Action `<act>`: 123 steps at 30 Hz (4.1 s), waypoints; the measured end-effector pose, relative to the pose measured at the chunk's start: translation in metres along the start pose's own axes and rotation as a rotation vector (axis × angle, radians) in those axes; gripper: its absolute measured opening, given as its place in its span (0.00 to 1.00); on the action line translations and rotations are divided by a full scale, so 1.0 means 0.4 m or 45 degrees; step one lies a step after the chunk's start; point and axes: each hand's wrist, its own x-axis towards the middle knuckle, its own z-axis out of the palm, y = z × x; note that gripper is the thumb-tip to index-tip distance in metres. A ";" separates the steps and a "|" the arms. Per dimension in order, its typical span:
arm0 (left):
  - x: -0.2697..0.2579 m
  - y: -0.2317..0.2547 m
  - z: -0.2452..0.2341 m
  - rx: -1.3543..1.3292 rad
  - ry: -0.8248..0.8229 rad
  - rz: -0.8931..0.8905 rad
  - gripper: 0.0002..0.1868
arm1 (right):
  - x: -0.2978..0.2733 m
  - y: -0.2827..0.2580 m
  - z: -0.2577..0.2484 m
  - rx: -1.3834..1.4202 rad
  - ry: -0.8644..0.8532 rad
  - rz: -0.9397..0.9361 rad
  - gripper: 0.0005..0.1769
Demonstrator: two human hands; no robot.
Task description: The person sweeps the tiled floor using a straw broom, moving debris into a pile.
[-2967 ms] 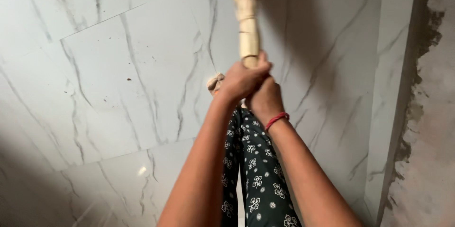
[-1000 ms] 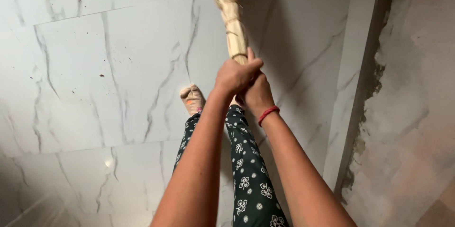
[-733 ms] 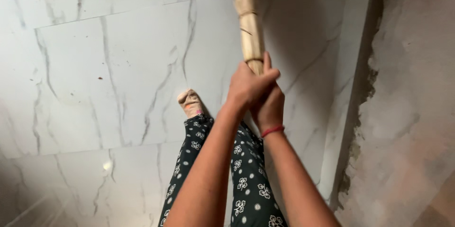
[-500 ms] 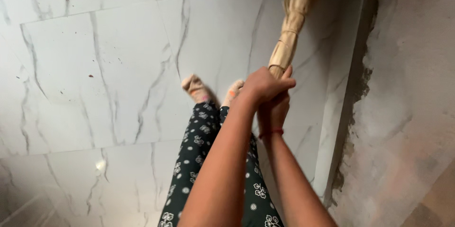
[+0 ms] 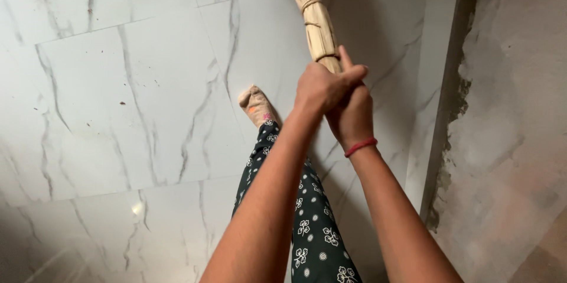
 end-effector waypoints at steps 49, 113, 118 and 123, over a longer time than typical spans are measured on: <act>0.032 -0.283 -0.485 -0.405 -0.203 -0.117 0.25 | -0.017 -0.139 0.478 -0.409 -0.217 0.439 0.23; 0.063 0.301 -0.068 -0.221 -0.087 0.097 0.42 | 0.231 -0.112 -0.071 -0.277 0.114 -0.042 0.39; 0.161 0.316 -0.075 0.164 -0.329 0.030 0.40 | 0.271 -0.166 -0.014 -0.212 0.242 0.357 0.30; 0.243 0.208 -0.159 0.126 -0.254 0.104 0.38 | 0.338 -0.224 0.071 -0.119 0.075 0.852 0.25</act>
